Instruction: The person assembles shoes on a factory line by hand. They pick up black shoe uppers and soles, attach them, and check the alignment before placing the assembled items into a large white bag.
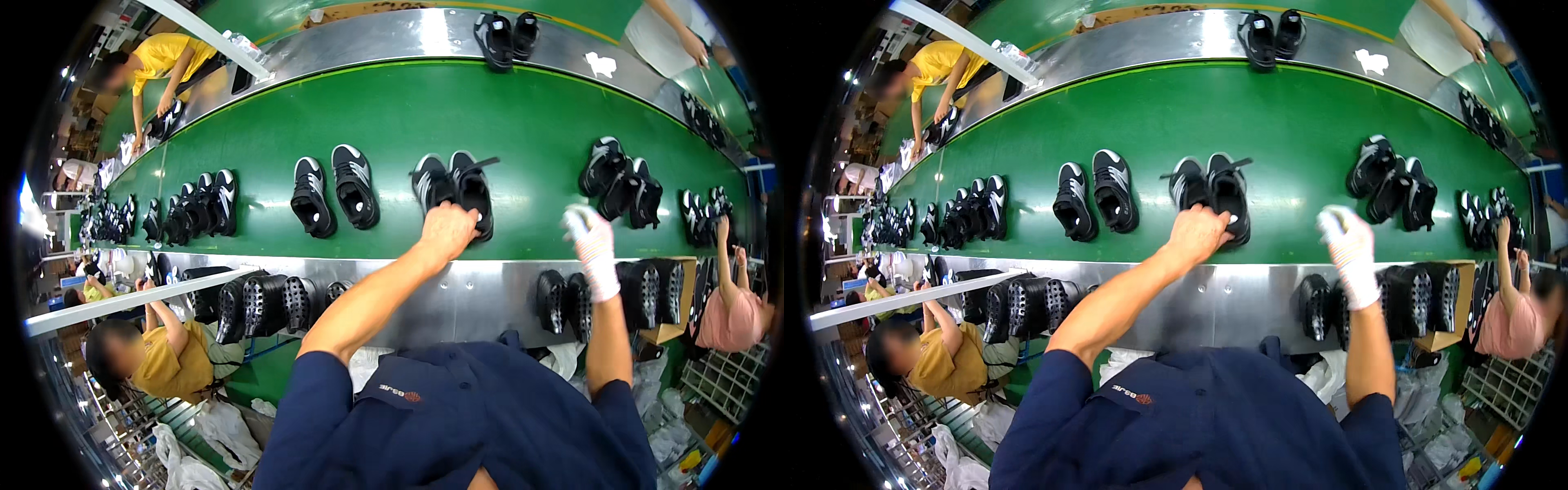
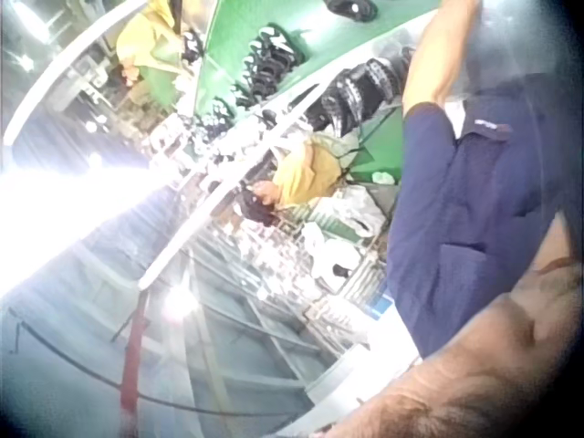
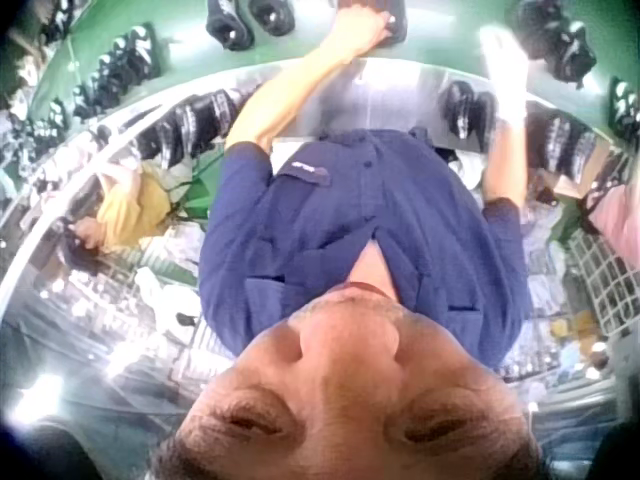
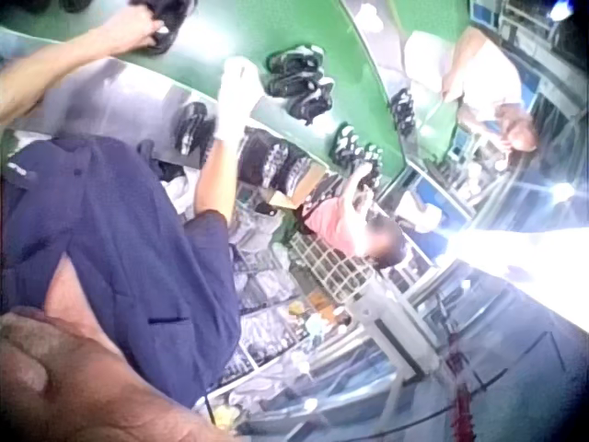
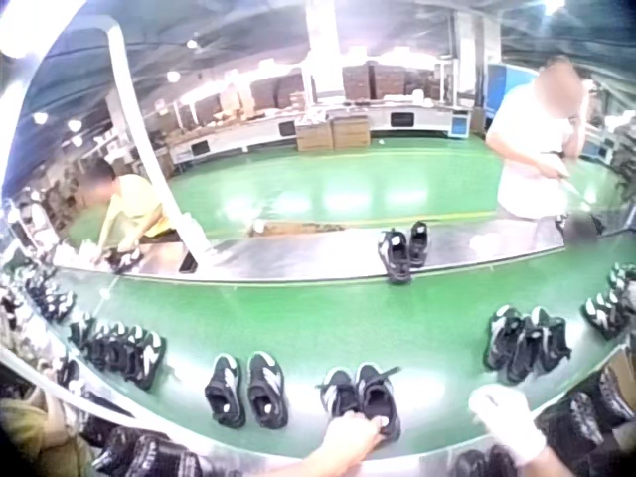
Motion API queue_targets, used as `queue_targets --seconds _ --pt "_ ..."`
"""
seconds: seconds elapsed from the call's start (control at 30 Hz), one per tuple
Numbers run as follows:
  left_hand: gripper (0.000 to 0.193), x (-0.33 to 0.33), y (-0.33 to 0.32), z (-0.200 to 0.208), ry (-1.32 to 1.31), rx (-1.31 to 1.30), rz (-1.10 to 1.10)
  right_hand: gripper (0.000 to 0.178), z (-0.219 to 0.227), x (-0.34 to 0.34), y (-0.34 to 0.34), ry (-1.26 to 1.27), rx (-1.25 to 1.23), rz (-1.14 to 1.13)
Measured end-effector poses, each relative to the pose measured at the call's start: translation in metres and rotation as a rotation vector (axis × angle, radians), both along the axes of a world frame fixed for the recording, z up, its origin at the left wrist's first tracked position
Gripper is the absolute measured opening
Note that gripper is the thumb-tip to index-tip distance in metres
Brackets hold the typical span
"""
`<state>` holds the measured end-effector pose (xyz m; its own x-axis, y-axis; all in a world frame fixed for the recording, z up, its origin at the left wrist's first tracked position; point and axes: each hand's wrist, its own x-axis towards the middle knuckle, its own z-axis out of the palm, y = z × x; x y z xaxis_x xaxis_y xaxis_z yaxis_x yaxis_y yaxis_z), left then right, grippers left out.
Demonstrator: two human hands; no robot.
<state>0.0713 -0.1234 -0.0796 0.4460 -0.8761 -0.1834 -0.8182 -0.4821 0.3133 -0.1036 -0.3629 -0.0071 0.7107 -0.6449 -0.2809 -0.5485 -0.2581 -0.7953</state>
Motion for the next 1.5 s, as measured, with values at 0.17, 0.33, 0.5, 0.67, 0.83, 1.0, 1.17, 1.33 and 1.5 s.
queue_targets --seconds 0.17,0.33,0.5,0.67,0.83,1.0,1.17,1.33,1.5 --pt "0.017 -0.120 0.076 0.002 0.152 0.121 0.091 0.022 -0.003 -0.104 0.098 -0.021 -0.046 -0.083" --pt "0.077 -0.171 0.134 0.013 0.283 0.134 0.079 0.036 -0.011 -0.215 0.116 0.074 -0.434 -0.486" --pt "0.040 -0.179 0.143 0.050 0.163 -0.231 0.179 0.062 -0.029 -0.253 0.102 0.291 -0.910 -0.300" --pt "0.032 -0.172 0.125 0.067 0.202 -0.290 0.084 0.043 -0.049 -0.246 0.094 0.278 -0.960 -0.159" --pt "0.045 -0.183 0.103 0.068 0.396 -0.496 0.068 0.036 0.003 -0.244 0.100 0.050 -1.064 -0.197" --pt "0.073 -0.190 0.050 0.091 1.350 -0.751 0.272 0.040 0.085 -0.218 0.152 -0.097 -0.065 0.017" --pt "0.037 -0.187 0.060 0.086 1.333 -0.723 0.357 0.051 0.083 -0.192 0.188 0.117 -0.133 0.300" --pt "0.048 -0.177 0.088 0.065 1.062 -0.620 0.497 0.048 0.060 -0.178 0.192 0.167 0.124 0.244" --pt "0.064 -0.129 0.106 0.028 -0.007 -0.269 0.278 0.048 0.033 -0.137 0.192 0.464 -0.101 0.504"
